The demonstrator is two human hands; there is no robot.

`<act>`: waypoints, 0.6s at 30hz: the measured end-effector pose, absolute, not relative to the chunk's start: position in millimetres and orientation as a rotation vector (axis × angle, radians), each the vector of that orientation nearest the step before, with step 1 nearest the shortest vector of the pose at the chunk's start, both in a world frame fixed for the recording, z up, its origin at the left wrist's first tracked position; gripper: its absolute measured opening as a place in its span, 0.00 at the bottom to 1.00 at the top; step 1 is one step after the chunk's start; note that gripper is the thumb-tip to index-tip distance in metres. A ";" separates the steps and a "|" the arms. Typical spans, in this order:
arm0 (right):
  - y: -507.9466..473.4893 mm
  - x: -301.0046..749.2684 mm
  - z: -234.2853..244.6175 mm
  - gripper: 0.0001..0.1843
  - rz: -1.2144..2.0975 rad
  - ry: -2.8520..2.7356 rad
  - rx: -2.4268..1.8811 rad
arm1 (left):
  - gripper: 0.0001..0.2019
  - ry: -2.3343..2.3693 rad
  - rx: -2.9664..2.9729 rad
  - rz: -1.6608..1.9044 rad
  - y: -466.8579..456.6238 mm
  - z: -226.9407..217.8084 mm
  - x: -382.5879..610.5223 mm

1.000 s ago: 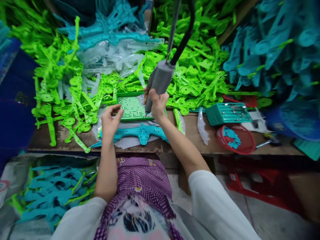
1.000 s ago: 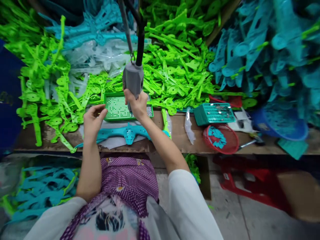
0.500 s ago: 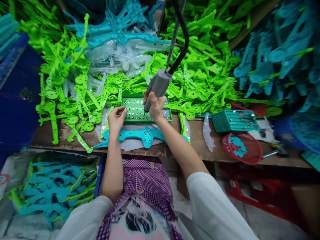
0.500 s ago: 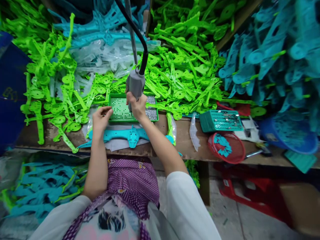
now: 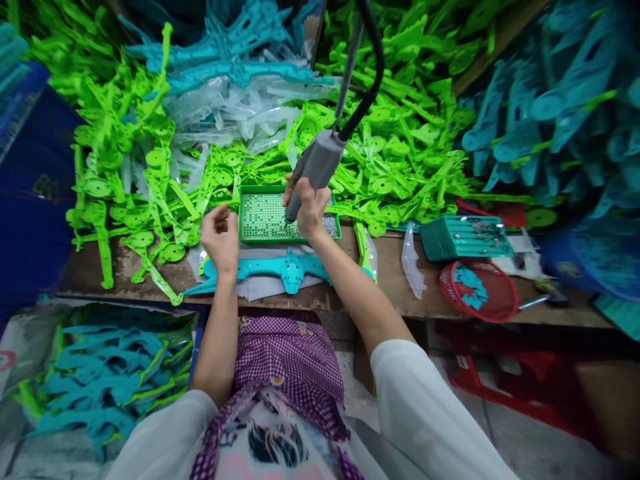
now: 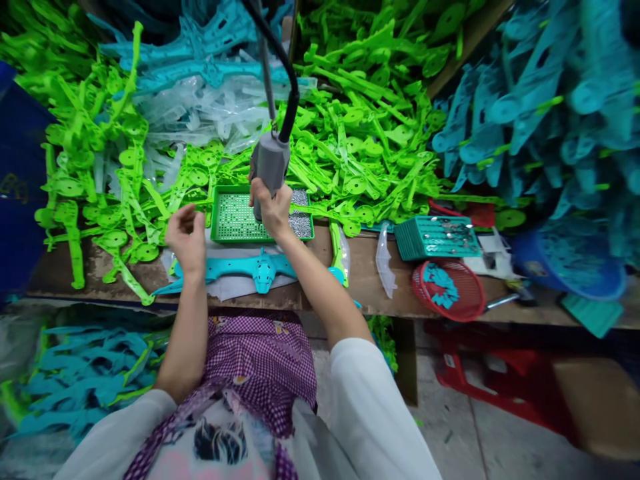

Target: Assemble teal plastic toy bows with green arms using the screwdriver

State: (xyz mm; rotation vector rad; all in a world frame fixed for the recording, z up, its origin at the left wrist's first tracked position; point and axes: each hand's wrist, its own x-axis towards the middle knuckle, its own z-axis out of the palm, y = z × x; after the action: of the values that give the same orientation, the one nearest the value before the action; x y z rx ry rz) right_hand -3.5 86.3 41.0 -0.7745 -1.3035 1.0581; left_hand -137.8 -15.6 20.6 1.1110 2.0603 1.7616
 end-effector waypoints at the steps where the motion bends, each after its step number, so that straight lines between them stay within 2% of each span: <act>1: 86.3 0.3 46.5 0.30 1.042 -1.297 -0.791 | 0.11 2.103 1.094 1.827 -30.3 26.8 -127.2; 3: 84.2 12.9 61.8 0.32 0.994 -1.279 -0.809 | 0.11 1.910 1.106 1.741 -66.3 35.3 -96.9; 5: 77.3 32.7 80.7 0.34 0.926 -1.247 -0.824 | 0.09 1.450 1.012 1.357 -101.1 35.8 -57.5; 8: 55.8 71.3 106.8 0.34 0.868 -1.172 -0.825 | 0.15 0.895 0.423 0.843 -127.5 24.1 7.1; 10: 35.9 98.3 117.8 0.32 0.874 -1.137 -0.823 | 0.17 0.819 0.288 0.754 -124.9 14.8 46.7; 14: -3.5 141.6 122.7 0.29 0.860 -1.101 -0.842 | 0.07 0.770 0.098 0.739 -101.3 5.2 106.6; 18: -27.2 164.9 114.1 0.33 0.867 -1.194 -0.927 | 0.09 0.822 -0.067 0.793 -88.8 2.0 139.6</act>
State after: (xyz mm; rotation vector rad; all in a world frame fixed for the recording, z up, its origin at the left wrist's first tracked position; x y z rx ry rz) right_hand 164.9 -27.2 114.1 -0.9269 -1.1943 0.8674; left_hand 139.6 -88.8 2.0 -0.0668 0.8218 0.7929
